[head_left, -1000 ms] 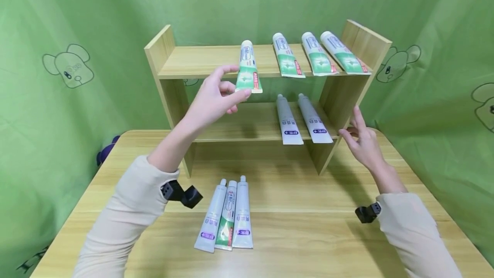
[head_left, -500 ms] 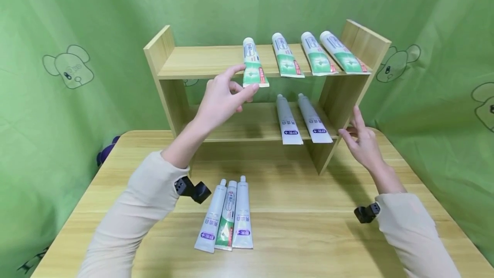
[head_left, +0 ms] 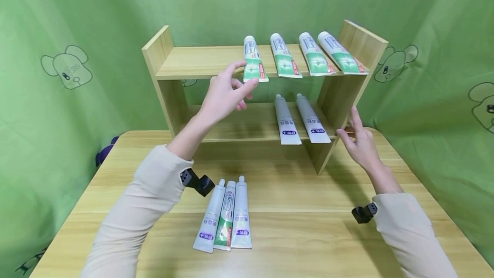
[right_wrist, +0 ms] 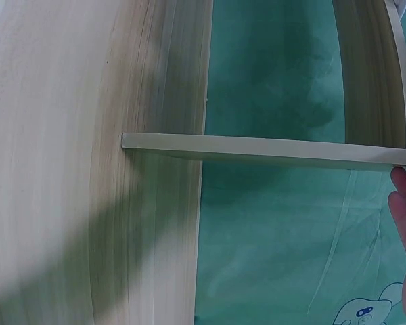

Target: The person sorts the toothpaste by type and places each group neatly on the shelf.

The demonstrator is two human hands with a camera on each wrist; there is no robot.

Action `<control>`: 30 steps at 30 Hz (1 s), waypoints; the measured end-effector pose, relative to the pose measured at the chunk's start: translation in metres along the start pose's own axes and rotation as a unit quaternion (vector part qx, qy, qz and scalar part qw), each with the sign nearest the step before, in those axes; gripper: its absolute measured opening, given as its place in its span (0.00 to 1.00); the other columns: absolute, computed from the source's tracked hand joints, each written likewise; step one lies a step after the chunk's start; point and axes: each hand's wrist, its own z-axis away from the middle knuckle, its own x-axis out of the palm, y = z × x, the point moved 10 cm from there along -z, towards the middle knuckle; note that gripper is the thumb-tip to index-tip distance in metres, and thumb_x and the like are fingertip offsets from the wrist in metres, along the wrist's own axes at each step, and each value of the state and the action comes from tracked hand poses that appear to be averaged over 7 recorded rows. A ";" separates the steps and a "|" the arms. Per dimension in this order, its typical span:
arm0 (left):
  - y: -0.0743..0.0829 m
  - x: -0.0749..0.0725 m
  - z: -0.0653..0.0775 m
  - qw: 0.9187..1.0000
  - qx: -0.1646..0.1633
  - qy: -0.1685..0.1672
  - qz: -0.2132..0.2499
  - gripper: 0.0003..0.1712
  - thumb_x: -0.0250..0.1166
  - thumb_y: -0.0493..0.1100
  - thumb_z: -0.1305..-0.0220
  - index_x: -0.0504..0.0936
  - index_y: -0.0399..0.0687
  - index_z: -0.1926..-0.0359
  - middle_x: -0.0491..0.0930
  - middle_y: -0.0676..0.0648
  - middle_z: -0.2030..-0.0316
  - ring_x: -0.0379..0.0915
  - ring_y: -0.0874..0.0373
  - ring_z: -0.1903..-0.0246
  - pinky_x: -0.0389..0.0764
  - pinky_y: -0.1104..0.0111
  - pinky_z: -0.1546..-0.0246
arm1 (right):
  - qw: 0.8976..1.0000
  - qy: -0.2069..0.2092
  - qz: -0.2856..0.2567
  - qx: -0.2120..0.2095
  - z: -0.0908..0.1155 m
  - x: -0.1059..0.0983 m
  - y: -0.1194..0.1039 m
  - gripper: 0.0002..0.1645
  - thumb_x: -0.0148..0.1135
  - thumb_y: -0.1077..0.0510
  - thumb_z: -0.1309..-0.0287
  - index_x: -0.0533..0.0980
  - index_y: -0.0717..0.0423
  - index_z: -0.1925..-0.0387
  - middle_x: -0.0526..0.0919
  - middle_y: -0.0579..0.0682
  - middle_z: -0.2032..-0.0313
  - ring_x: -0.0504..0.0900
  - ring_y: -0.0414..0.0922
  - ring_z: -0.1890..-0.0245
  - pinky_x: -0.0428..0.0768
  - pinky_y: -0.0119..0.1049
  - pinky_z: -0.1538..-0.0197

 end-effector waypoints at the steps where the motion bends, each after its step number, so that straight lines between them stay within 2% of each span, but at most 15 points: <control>1: 0.000 0.000 -0.001 1.000 -0.001 0.000 0.002 0.31 0.59 0.47 0.37 0.61 0.48 0.35 0.81 0.42 0.75 0.77 0.49 0.81 0.81 0.65 0.81 | 1.000 -0.001 0.000 -0.001 0.000 0.000 0.000 0.47 0.55 0.71 0.44 0.41 0.56 0.30 0.66 0.78 0.48 0.77 0.69 0.67 0.64 0.05 0.60; 7: -0.004 0.002 -0.004 1.000 -0.008 -0.005 0.023 0.31 0.57 0.47 0.36 0.59 0.48 0.35 0.80 0.39 0.75 0.78 0.50 0.82 0.83 0.59 0.75 | 1.000 -0.006 -0.001 -0.004 0.000 0.001 -0.002 0.47 0.55 0.71 0.44 0.41 0.57 0.30 0.67 0.77 0.48 0.77 0.69 0.66 0.63 0.05 0.61; 14: -0.005 0.005 -0.007 0.999 -0.010 -0.013 0.042 0.30 0.56 0.46 0.35 0.58 0.49 0.34 0.79 0.38 0.75 0.77 0.52 0.83 0.83 0.62 0.78 | 1.000 -0.012 -0.006 0.000 0.000 0.000 0.000 0.47 0.55 0.72 0.45 0.41 0.57 0.30 0.67 0.78 0.48 0.77 0.69 0.65 0.64 0.06 0.59; 18: -0.005 0.007 -0.007 0.998 -0.015 -0.015 0.052 0.30 0.56 0.46 0.35 0.58 0.49 0.34 0.79 0.38 0.74 0.77 0.51 0.84 0.83 0.63 0.79 | 1.000 -0.010 0.012 -0.025 -0.001 -0.004 -0.004 0.47 0.56 0.73 0.46 0.42 0.59 0.31 0.67 0.78 0.48 0.78 0.68 0.66 0.63 0.06 0.57; 21: -0.004 0.007 -0.008 0.998 -0.016 -0.015 0.055 0.30 0.56 0.46 0.35 0.58 0.50 0.34 0.79 0.38 0.74 0.77 0.49 0.83 0.83 0.63 0.79 | 0.998 -0.006 0.033 -0.046 -0.002 -0.008 -0.008 0.49 0.57 0.76 0.51 0.45 0.60 0.31 0.70 0.77 0.50 0.79 0.66 0.67 0.64 0.06 0.61; 24: -0.005 0.006 -0.007 0.998 -0.015 -0.010 0.057 0.31 0.56 0.46 0.35 0.57 0.50 0.34 0.80 0.37 0.72 0.78 0.46 0.82 0.83 0.63 0.79 | 0.997 -0.011 0.051 -0.048 -0.003 -0.011 -0.009 0.49 0.58 0.77 0.53 0.47 0.60 0.32 0.71 0.75 0.51 0.79 0.64 0.67 0.78 0.19 0.69; 26: -0.006 0.003 -0.005 0.998 -0.015 -0.001 0.059 0.32 0.56 0.46 0.35 0.56 0.50 0.33 0.81 0.38 0.70 0.78 0.45 0.80 0.83 0.62 0.78 | 0.997 -0.016 0.068 -0.041 -0.004 -0.011 -0.009 0.50 0.59 0.77 0.54 0.48 0.58 0.31 0.72 0.74 0.51 0.80 0.63 0.67 0.81 0.32 0.74; 28: -0.008 -0.002 0.001 0.997 -0.015 0.009 0.072 0.33 0.56 0.46 0.35 0.55 0.51 0.33 0.81 0.38 0.68 0.78 0.45 0.80 0.83 0.61 0.77 | 0.996 -0.023 0.076 -0.034 -0.005 -0.011 -0.008 0.50 0.59 0.76 0.53 0.48 0.57 0.31 0.71 0.74 0.50 0.79 0.62 0.66 0.79 0.47 0.74; 30: -0.008 -0.006 0.010 0.995 -0.015 0.012 0.094 0.33 0.56 0.45 0.35 0.54 0.52 0.33 0.81 0.38 0.67 0.78 0.48 0.81 0.83 0.59 0.75 | 0.996 -0.025 0.082 -0.034 -0.005 -0.011 -0.008 0.50 0.59 0.75 0.53 0.48 0.57 0.31 0.71 0.73 0.49 0.79 0.61 0.65 0.79 0.48 0.74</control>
